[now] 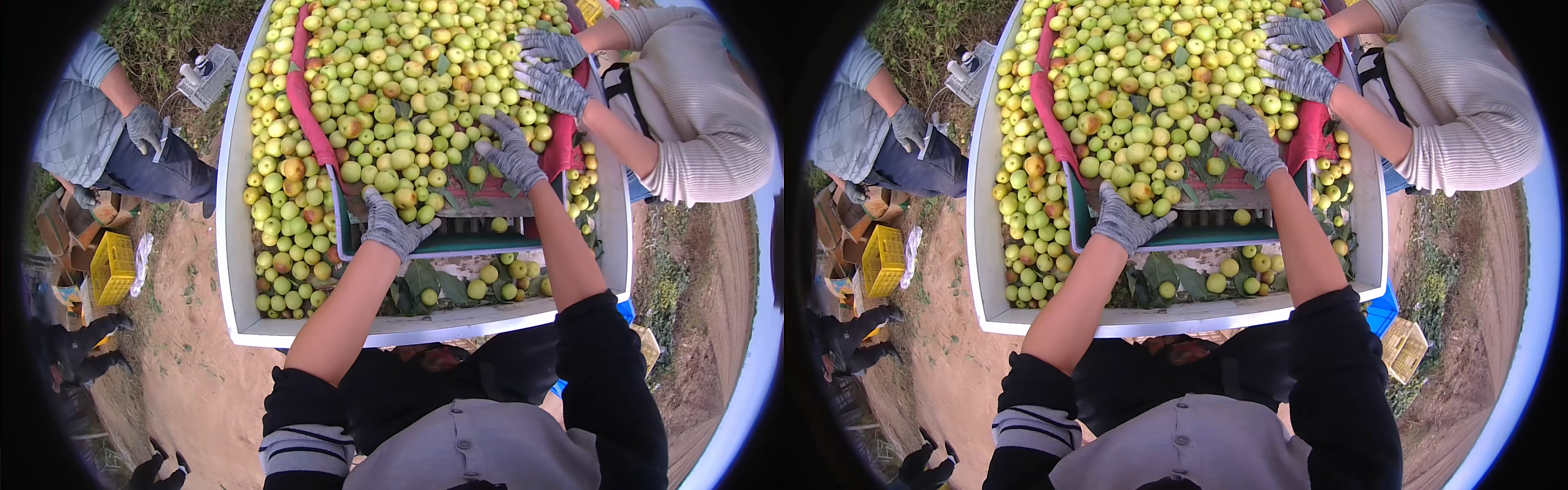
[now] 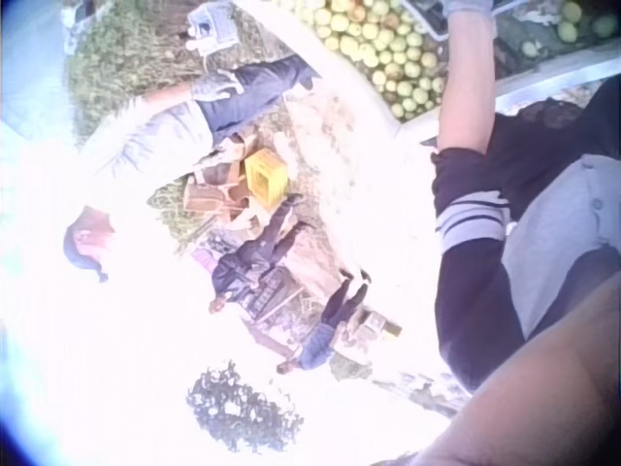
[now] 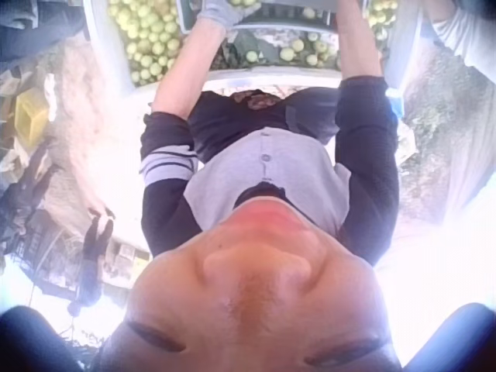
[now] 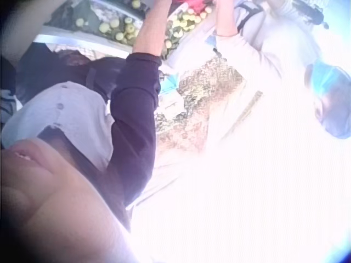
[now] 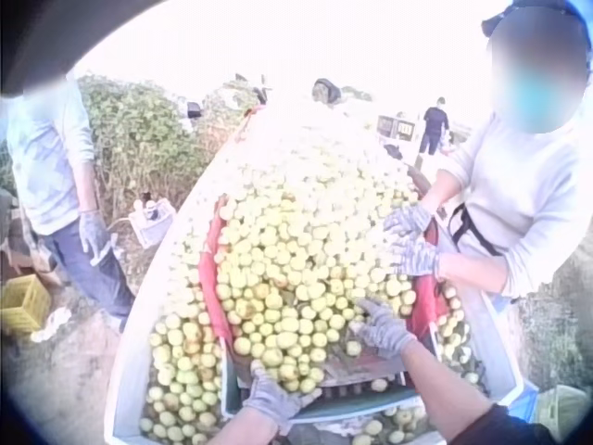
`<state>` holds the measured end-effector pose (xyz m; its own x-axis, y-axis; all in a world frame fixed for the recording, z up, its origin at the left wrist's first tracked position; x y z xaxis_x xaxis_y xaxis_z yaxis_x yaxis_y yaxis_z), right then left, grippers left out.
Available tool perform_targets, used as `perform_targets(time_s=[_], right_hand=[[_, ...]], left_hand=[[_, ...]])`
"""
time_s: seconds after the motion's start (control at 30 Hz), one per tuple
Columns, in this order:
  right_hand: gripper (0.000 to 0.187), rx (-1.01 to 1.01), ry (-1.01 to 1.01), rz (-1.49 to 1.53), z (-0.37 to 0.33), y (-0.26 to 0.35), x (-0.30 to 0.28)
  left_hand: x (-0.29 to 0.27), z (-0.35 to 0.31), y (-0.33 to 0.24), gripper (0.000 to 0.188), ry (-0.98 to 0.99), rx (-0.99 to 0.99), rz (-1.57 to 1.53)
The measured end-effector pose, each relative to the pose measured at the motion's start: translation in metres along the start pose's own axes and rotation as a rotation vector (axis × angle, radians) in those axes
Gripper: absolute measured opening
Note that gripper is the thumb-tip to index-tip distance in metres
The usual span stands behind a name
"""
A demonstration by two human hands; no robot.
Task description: The person sorts green apples by hand from a red tray into a white bin. They repeatedly scoop and place apples, working alongside two other people who also sort apples from the same tray.
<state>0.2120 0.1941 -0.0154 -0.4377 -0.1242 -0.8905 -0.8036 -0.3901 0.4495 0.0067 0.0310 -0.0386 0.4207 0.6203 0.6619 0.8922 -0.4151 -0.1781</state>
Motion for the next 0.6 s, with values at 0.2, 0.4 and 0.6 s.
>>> perform_targets(time_s=[0.2, 0.4, 0.6], right_hand=[[0.039, -0.11, 0.082, -0.019, 0.004, 0.062, 0.012], [0.067, 0.032, -0.084, -0.286, 0.103, 0.079, 0.008], [0.067, -0.113, 0.233, -0.198, 0.068, 0.085, 0.008]], left_hand=[[-0.006, 0.009, 0.006, 0.082, -0.036, -0.035, -0.069], [-0.014, 0.01, 0.009, 0.081, -0.141, -0.061, -0.097], [-0.017, 0.012, 0.011, 0.083, -0.164, -0.08, -0.216]])
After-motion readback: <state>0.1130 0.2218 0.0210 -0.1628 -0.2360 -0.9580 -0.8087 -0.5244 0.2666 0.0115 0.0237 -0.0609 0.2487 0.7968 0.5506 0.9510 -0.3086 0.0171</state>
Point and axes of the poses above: each hand's wrist, its own z-axis towards the middle knuckle, its own x-axis out of the palm, y = z × x, the point moved 5 cm from there along z, towards the middle knuckle, and after that the axes turned 4 degrees about y, right-handed, at the moved point
